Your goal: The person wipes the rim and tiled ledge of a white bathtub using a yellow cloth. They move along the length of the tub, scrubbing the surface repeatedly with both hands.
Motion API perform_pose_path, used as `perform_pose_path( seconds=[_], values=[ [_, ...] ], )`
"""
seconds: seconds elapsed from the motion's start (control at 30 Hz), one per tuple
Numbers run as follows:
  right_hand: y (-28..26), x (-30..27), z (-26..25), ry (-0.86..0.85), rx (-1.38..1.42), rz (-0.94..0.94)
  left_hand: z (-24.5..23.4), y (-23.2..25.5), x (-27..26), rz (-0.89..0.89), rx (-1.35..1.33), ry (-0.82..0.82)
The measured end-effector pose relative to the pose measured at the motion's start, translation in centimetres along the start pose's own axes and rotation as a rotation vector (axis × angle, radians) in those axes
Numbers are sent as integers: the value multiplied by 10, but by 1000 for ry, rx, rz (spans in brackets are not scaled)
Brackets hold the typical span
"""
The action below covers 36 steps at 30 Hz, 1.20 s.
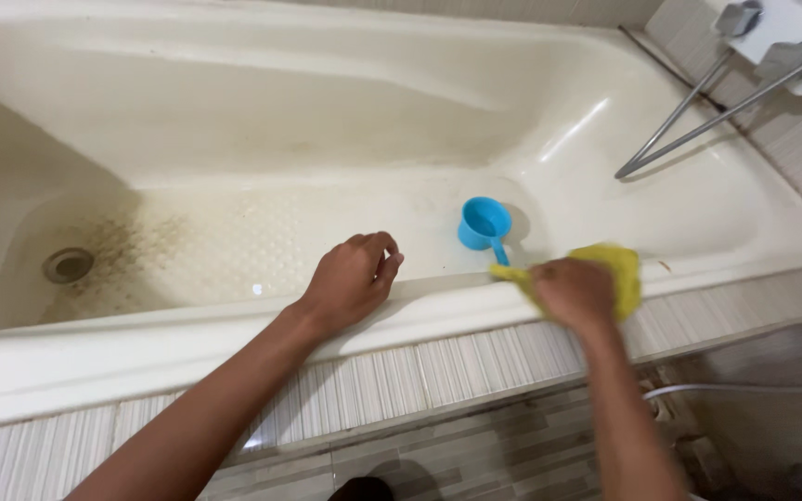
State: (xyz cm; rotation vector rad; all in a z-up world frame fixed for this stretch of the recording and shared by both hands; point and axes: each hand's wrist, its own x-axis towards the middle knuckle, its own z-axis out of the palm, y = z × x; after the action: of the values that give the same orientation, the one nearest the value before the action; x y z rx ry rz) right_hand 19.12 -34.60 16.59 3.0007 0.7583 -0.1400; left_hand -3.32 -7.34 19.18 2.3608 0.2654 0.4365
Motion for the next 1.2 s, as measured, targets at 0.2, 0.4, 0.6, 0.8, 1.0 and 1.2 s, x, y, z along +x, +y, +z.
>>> perform_pose_path(
  seconds=[0.2, 0.4, 0.6, 0.8, 1.0, 1.2],
  values=[
    [-144, -95, -9, 307, 287, -513, 4, 4, -8, 24, 7, -58],
    [-142, -102, 3, 368, 360, -687, -10, 5, -8, -28, 61, -130],
    [-31, -42, -23, 172, 296, -249, -9, -2, -1, 11, 44, -134],
    [20, 13, -15, -75, -61, -76, 1, -1, -6, -26, 50, -179],
    [-60, -29, -24, -90, 38, -218, 6, -2, -2, 92, 105, -159],
    [-150, -111, -14, 429, 311, -553, 3, -9, -3, 69, 55, -111]
  ],
)
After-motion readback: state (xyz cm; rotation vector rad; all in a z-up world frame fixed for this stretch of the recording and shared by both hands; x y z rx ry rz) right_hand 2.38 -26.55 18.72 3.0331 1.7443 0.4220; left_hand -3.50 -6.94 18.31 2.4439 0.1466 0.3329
